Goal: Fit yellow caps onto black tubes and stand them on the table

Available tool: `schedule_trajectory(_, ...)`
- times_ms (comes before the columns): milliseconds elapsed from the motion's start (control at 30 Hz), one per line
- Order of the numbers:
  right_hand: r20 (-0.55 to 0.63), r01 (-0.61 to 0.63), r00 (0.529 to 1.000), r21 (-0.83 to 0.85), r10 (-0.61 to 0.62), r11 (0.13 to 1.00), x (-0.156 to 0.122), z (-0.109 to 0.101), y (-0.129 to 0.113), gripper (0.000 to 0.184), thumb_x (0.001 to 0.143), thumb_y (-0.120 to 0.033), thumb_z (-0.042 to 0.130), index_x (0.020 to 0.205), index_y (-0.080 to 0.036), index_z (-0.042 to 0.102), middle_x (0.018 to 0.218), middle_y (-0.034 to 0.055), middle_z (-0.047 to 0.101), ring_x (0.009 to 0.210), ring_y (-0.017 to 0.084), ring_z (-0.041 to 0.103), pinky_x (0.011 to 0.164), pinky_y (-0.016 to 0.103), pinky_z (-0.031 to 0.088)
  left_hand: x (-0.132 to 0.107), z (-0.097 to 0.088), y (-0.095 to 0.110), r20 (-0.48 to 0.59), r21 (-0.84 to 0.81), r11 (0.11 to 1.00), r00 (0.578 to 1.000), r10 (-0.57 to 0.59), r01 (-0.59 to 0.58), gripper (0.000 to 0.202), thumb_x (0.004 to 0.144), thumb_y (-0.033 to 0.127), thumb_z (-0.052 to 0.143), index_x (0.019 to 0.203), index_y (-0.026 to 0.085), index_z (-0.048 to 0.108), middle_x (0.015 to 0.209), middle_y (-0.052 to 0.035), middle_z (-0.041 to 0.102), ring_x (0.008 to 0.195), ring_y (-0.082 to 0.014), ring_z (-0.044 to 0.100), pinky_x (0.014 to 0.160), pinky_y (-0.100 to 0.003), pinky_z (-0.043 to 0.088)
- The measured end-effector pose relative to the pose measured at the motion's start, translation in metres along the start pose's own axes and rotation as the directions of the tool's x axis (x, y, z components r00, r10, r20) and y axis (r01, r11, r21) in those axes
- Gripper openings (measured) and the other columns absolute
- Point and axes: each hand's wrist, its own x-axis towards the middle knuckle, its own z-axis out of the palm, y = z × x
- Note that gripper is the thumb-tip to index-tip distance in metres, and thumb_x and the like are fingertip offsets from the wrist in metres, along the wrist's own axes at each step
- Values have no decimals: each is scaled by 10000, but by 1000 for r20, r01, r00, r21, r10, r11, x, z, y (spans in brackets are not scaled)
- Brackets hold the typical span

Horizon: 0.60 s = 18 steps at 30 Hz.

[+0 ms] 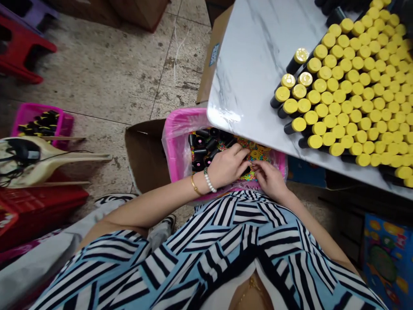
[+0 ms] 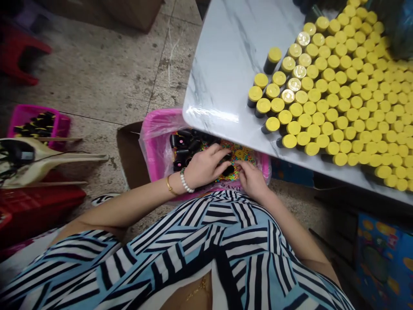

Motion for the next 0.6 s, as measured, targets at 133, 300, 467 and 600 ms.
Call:
schedule_trajectory(133,-92,-144,988,-196,128,970,4,-12,4,266,997,-246,492,1192,-170,655,1127,131,720,1043,256,679,942,372,523,-6,12,6,103,0,996,991,88,-88,438,930,460,652,1213,126,661,1045,-114,659,969,-253,649,848,-358,528)
schedule_trajectory(300,-51,-319,939,-494,339,809,35,-6,-5,377,990,-412,536,1267,-182,647,1182,178,727,907,297,717,791,382,526,1,36,15,111,123,952,958,266,-279,202,961,234,588,1046,90,701,941,-128,672,961,-276,612,856,-400,490)
schedule_trajectory(467,-76,-256,966,-417,247,872,53,3,-4,272,968,-338,560,1175,-244,710,1112,106,767,942,283,716,772,339,508,-1,51,24,53,261,891,927,371,-371,261,998,148,466,1020,41,702,964,-181,671,986,-295,597,877,-437,454)
schedule_trajectory(600,-198,-222,964,-221,179,950,45,-1,0,261,968,-358,564,1094,-220,746,956,79,781,823,242,716,718,307,495,1,51,21,105,182,881,899,424,-437,226,977,134,503,969,49,711,905,-152,662,938,-278,606,850,-414,463)
